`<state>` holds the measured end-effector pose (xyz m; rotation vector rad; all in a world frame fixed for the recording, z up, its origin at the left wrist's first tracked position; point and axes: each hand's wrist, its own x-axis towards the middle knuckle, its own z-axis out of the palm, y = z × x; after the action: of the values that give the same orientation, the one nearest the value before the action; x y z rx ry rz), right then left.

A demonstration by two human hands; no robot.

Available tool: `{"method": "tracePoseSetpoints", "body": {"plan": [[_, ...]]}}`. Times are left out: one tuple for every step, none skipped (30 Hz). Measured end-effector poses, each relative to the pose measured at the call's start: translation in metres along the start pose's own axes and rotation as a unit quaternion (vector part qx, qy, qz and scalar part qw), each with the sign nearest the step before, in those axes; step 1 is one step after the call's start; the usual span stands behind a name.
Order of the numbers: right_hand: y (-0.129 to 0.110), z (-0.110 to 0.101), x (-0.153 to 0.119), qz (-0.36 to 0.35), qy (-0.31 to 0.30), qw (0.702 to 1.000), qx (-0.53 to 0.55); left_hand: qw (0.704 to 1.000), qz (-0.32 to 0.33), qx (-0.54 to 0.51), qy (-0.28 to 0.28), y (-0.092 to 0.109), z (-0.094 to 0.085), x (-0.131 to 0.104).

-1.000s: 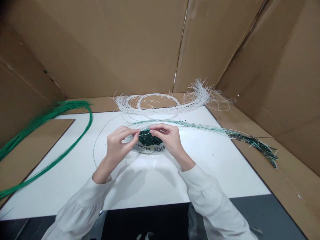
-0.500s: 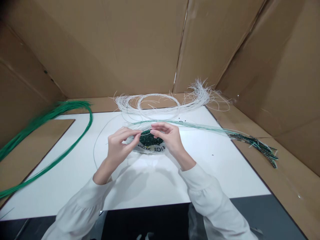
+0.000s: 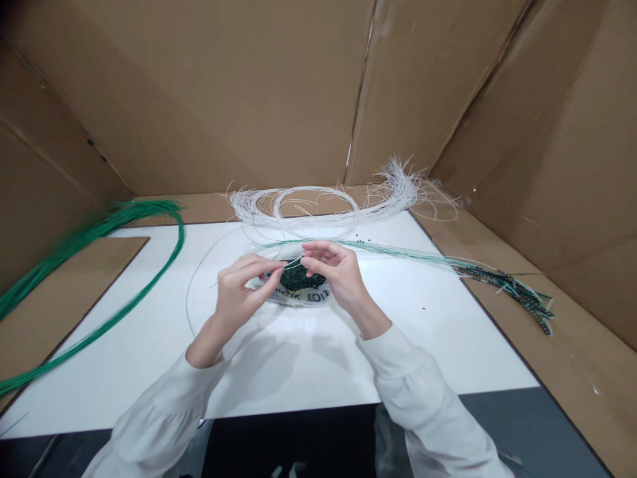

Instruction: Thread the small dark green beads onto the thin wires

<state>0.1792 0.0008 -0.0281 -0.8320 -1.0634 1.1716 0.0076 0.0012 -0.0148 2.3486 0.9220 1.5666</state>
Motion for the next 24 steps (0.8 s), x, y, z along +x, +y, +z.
{"method": "tracePoseSetpoints", "body": {"plan": [[-0.0004, 0.0001, 0.0, 0.0, 0.0, 1.0, 0.002, 1.0, 0.001, 0.0, 0.001, 0.0003, 0.0, -0.0001], [-0.0009, 0.0003, 0.0, 0.001, 0.0, 1.0, 0.003, 1.0, 0.002, 0.001, 0.002, 0.0005, 0.0, -0.0001], [-0.0014, 0.0006, 0.0, 0.002, 0.001, 1.0, 0.001, 1.0, 0.002, 0.001, 0.002, 0.0007, -0.0001, -0.0002], [-0.002, 0.0009, 0.0, 0.003, 0.003, 1.0, -0.002, 1.0, 0.002, 0.0, 0.002, 0.0007, -0.0001, -0.0002], [-0.0024, 0.0013, 0.0, 0.004, 0.006, 1.0, -0.005, 1.0, 0.004, 0.0, 0.003, 0.0007, -0.0002, -0.0003], [-0.0027, 0.0015, 0.0001, 0.006, 0.009, 1.0, -0.008, 1.0, 0.006, -0.001, 0.004, 0.0006, -0.0002, -0.0003], [-0.0029, 0.0017, 0.0001, 0.007, 0.011, 1.0, -0.008, 1.0, 0.01, -0.002, 0.007, 0.0005, -0.0002, -0.0003], [-0.0028, 0.0017, 0.0001, 0.008, 0.012, 1.0, -0.008, 1.0, 0.013, -0.002, 0.009, 0.0004, -0.0003, -0.0003], [-0.0027, 0.0016, 0.0001, 0.008, 0.011, 1.0, -0.005, 1.0, 0.017, -0.001, 0.01, 0.0004, -0.0003, -0.0001], [-0.0025, 0.0013, 0.0, 0.008, 0.011, 1.0, -0.004, 1.0, 0.021, 0.001, 0.01, 0.0004, -0.0003, 0.0], [-0.0021, 0.001, -0.0001, 0.008, 0.01, 1.0, -0.003, 1.0, 0.024, 0.003, 0.01, 0.0004, -0.0003, 0.0002], [-0.0018, 0.0006, -0.0003, 0.007, 0.01, 1.0, -0.003, 1.0, 0.026, 0.005, 0.008, 0.0005, -0.0003, 0.0004], [-0.0015, 0.0001, -0.0004, 0.006, 0.01, 1.0, -0.004, 1.0, 0.027, 0.008, 0.006, 0.0004, -0.0003, 0.0004], [-0.0012, -0.0003, -0.0005, 0.002, 0.01, 1.0, -0.008, 1.0, 0.027, 0.011, 0.004, 0.0002, -0.0003, 0.0004], [-0.001, -0.0008, -0.0005, -0.003, 0.009, 1.0, -0.012, 1.0, 0.028, 0.013, 0.004, 0.0, -0.0002, 0.0003], [-0.001, -0.0012, -0.0005, -0.009, 0.007, 1.0, -0.018, 0.999, 0.029, 0.015, 0.003, -0.0004, -0.0001, 0.0001], [-0.001, -0.0017, -0.0005, -0.016, 0.006, 1.0, -0.027, 0.999, 0.03, 0.016, 0.005, -0.0008, 0.0, -0.0001], [-0.0012, -0.002, -0.0005, -0.023, 0.005, 0.999, -0.037, 0.999, 0.033, 0.017, 0.006, -0.0013, 0.0001, -0.0003], [-0.0015, -0.0024, -0.0005, -0.029, 0.004, 0.998, -0.048, 0.999, 0.035, 0.018, 0.007, -0.0017, 0.0001, -0.0004], [-0.0018, -0.0028, -0.0004, -0.033, 0.006, 0.998, -0.059, 0.999, 0.037, 0.019, 0.006, -0.002, 0.0002, -0.0005], [-0.0021, -0.0031, -0.0004, -0.035, 0.009, 0.997, -0.069, 0.999, 0.038, 0.02, 0.005, -0.0022, 0.0002, -0.0004], [-0.0024, -0.0034, -0.0003, -0.036, 0.011, 0.996, -0.076, 0.999, 0.039, 0.021, 0.003, -0.0021, 0.0002, -0.0003], [-0.0026, -0.0037, -0.0003, -0.038, 0.014, 0.996, -0.081, 0.999, 0.041, 0.022, 0.002, -0.0018, 0.0001, 0.0], [-0.0026, -0.004, -0.0002, -0.04, 0.015, 0.996, -0.084, 0.999, 0.042, 0.023, 0.0, -0.0014, -0.0001, 0.0003]]}}
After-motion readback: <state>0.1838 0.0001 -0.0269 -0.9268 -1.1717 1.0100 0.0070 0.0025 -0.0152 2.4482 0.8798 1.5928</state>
